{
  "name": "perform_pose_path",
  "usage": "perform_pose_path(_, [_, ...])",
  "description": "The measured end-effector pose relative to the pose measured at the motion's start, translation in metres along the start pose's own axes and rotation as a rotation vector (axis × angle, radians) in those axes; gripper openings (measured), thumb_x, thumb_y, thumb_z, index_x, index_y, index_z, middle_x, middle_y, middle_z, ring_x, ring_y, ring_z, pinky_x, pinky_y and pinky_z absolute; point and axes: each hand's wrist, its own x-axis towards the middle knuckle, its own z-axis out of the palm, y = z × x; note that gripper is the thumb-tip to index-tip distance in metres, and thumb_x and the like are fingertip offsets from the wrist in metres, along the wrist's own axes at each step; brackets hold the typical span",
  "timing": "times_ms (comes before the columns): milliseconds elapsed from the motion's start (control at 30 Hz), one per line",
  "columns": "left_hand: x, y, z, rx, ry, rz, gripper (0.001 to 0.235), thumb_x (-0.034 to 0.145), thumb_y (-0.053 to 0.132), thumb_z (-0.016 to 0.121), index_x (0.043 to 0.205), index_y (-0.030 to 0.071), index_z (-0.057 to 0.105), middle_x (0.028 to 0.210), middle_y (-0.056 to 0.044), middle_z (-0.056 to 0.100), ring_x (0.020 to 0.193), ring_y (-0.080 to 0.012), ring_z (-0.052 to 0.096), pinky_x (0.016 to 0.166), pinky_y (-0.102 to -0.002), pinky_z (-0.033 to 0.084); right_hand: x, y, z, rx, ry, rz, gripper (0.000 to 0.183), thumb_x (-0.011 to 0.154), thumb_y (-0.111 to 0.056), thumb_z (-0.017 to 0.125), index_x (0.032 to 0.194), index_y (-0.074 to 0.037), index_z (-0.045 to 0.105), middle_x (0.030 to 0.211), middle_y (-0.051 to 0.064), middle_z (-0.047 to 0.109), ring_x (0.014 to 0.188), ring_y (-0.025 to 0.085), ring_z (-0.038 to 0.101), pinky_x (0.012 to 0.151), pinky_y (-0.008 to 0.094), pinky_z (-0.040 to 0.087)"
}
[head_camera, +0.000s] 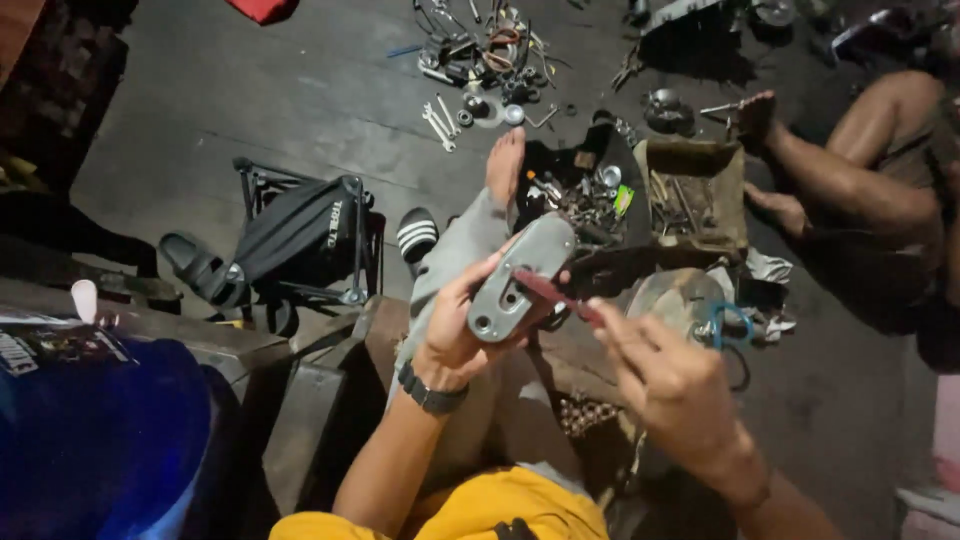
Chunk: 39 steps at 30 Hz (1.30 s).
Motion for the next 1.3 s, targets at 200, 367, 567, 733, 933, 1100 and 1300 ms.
perform_pose_path(200, [0.006,-0.001,-0.001,0.079,-0.029,0.091,0.055,0.109,0.018,0.042,0.160,0.000,0.034,0.144,-0.023,0.054,0.122,-0.0323,0.063,0.102,-0.041,0.055,0.010,0.012,0.000,-0.033,-0.048,-0.014,0.048,0.086,-0.005,0.071,0.134,-0.009,0.068,0.083,0.001,0.061,0.048,0.016,0.046,0.045,0.033,0.038])
perform_pose_path(367, [0.010,-0.002,0.000,0.097,-0.049,0.081,0.057,0.108,0.018,0.043,0.162,0.003,0.033,0.134,-0.024,0.062,0.110,-0.0266,0.068,0.088,-0.032,0.059,0.033,0.036,-0.008,-0.016,-0.027,0.101,0.041,0.083,0.003,0.067,0.122,-0.005,0.075,0.099,0.006,0.071,0.059,0.020,0.056,0.053,0.034,0.044])
perform_pose_path(567, [0.007,0.001,0.006,0.187,-0.052,0.026,0.070,0.104,0.022,0.046,0.170,0.012,0.023,0.134,-0.023,0.058,0.103,-0.0231,0.067,0.071,-0.033,0.060,0.045,0.074,-0.008,-0.029,-0.037,0.117,0.030,0.088,-0.003,0.070,0.117,-0.007,0.077,0.089,0.007,0.062,0.073,0.020,0.050,0.076,0.036,0.036])
perform_pose_path(733, [0.003,-0.002,0.012,0.038,-0.132,-0.034,0.068,0.105,0.016,0.044,0.170,0.010,0.024,0.136,-0.028,0.054,0.118,-0.0400,0.062,0.085,-0.055,0.063,0.062,0.102,0.013,-0.045,0.045,0.057,0.019,0.096,-0.025,0.066,0.088,-0.009,0.075,0.088,0.004,0.060,0.086,0.024,0.048,0.091,0.042,0.032])
perform_pose_path(933, [-0.010,-0.006,0.021,0.020,-0.126,-0.099,0.070,0.105,0.025,0.043,0.171,0.020,0.022,0.127,-0.024,0.055,0.073,-0.0240,0.062,0.039,-0.028,0.050,0.078,0.104,0.031,-0.267,0.204,-0.151,0.029,0.092,-0.019,0.064,0.064,-0.011,0.063,0.066,0.002,0.053,0.070,0.021,0.040,0.084,0.042,0.033])
perform_pose_path(1100, [-0.018,-0.011,0.027,0.087,-0.179,-0.084,0.072,0.106,0.025,0.048,0.171,0.023,0.019,0.127,-0.019,0.054,0.074,-0.0175,0.055,0.036,-0.019,0.038,0.065,0.127,0.022,-0.232,0.365,-0.014,0.027,0.091,-0.015,0.053,0.070,-0.006,0.067,0.061,0.005,0.052,0.080,0.025,0.043,0.100,0.045,0.028])
perform_pose_path(1300, [-0.021,-0.022,0.027,0.029,-0.215,-0.102,0.074,0.107,0.022,0.048,0.173,0.024,0.015,0.130,-0.021,0.054,0.077,-0.0199,0.056,0.038,-0.020,0.037,0.052,0.095,-0.006,-0.094,0.305,-0.049,0.036,0.093,-0.010,0.064,0.058,-0.005,0.059,0.056,0.004,0.044,0.075,0.023,0.038,0.099,0.040,0.027])
